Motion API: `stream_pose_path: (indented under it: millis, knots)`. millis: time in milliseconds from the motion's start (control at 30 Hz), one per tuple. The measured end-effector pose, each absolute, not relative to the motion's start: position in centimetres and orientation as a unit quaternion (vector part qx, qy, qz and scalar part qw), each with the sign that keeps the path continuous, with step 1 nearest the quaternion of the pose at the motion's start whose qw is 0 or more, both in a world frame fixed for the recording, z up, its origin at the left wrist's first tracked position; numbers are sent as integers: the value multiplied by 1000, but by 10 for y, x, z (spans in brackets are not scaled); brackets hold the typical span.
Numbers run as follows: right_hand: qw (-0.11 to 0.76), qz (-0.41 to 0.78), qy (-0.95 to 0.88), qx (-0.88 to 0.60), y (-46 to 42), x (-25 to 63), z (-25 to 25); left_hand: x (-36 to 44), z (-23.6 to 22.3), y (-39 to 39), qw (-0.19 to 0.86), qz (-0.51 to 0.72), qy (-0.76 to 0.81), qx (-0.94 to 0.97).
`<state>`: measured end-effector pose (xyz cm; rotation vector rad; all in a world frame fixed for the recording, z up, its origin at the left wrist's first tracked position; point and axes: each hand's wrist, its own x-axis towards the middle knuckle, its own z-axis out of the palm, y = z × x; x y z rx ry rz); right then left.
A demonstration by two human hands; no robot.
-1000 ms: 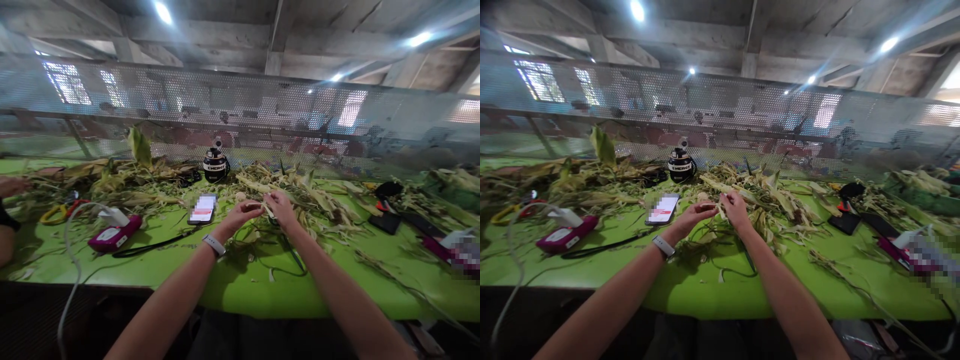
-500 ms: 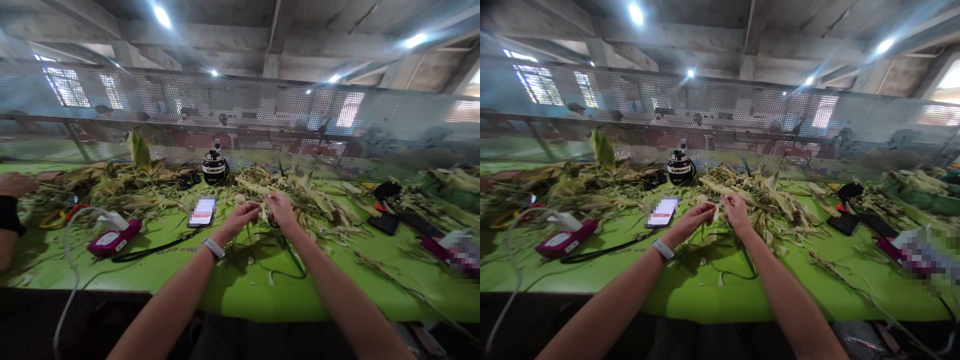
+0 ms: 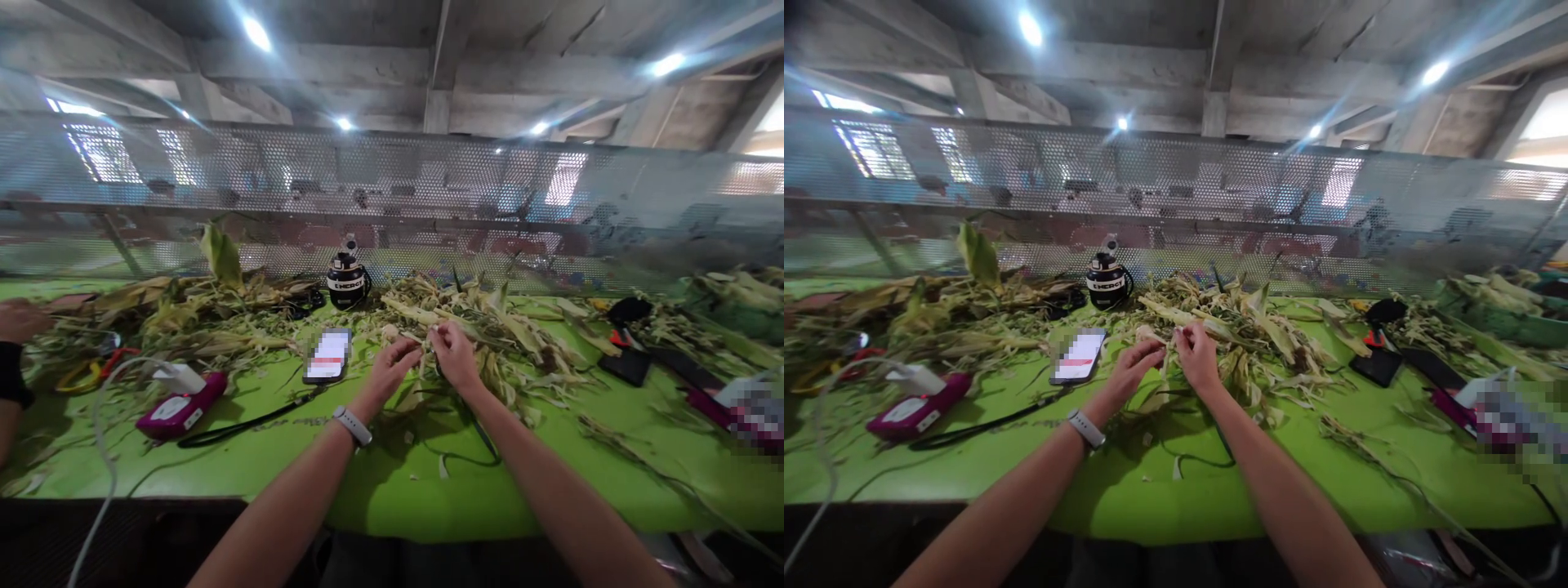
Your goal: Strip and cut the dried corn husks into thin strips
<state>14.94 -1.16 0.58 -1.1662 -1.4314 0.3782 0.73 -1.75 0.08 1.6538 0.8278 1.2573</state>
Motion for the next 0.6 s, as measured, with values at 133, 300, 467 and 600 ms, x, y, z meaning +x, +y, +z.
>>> stream_pose_path:
  millis: [133, 300, 467, 600]
  knots:
    - [578, 265, -607, -476, -10, 145, -1, 12, -1, -16, 517, 517, 322, 601]
    - [556, 381, -554, -489, -8, 146, 2, 9, -4, -9, 571, 546, 330, 517]
    - [552, 419, -554, -461, -7, 148, 4, 7, -4, -11, 598, 546, 319, 492]
    - [547, 396, -596, -434, -5, 143, -2, 5, -6, -9, 569, 547, 335, 515]
